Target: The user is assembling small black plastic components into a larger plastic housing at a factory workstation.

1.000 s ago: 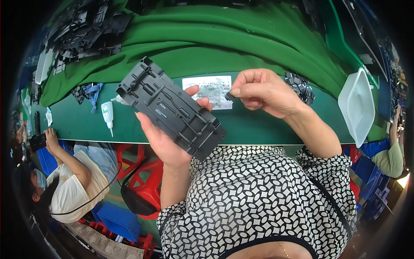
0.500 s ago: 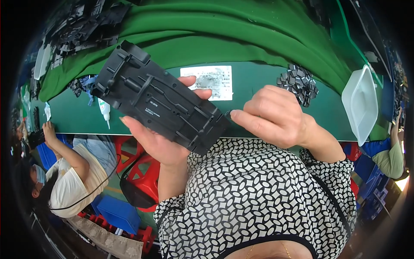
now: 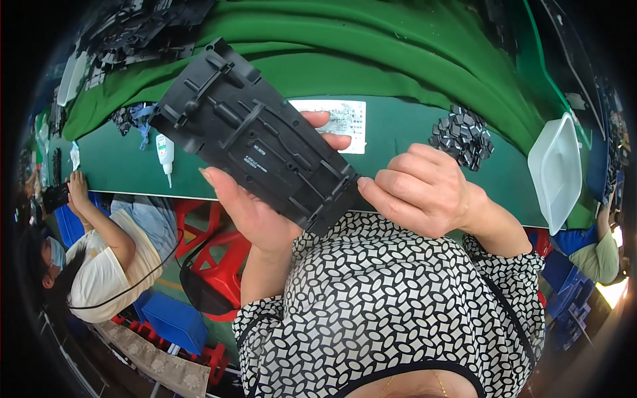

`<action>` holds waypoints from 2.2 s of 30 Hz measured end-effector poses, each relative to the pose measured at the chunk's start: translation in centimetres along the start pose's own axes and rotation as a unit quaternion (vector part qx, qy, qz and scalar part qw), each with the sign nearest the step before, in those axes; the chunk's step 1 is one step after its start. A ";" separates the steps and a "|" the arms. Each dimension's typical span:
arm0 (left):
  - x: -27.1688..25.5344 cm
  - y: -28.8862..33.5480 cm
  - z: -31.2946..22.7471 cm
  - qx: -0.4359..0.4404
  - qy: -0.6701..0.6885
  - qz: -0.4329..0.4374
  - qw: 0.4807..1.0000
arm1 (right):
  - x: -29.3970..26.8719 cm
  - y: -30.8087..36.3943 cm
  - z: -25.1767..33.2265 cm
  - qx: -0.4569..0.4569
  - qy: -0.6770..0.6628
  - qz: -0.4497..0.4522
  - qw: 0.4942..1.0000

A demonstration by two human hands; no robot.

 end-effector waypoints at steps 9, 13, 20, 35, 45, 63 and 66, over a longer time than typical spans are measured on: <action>0.3 -0.2 0.0 -0.004 -0.025 -0.007 1.000 | 0.7 0.0 -0.3 -0.001 0.001 0.006 1.000; 0.0 -0.2 -0.1 0.049 -0.005 0.008 0.999 | 0.5 0.2 -1.0 0.039 -0.012 -0.019 0.999; 1.1 0.2 -0.7 0.156 -0.048 0.111 0.980 | 1.7 3.0 -2.9 0.483 -0.392 -0.002 0.783; 2.6 0.5 -1.2 0.157 -0.208 0.194 0.946 | 3.0 2.4 -2.7 0.520 -0.458 -0.006 0.721; 3.2 1.0 -0.6 0.136 -0.184 0.224 0.947 | 2.3 2.5 -2.3 0.450 -0.373 -0.076 0.808; 2.8 1.2 -0.2 0.143 -0.152 0.179 0.961 | 2.8 2.8 -2.3 0.453 -0.366 -0.070 0.810; 2.8 1.1 -0.2 0.141 -0.153 0.183 0.961 | 2.7 2.8 -2.3 0.450 -0.361 -0.071 0.814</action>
Point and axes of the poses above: each hand's wrist, its own y-axis away from the middle knuckle, its own x-axis out of the palm, z = x × y, the point moved 6 cm from there along -y, towards the middle knuckle, and after that the axes turned 3 degrees about x, right-handed, at the moved point
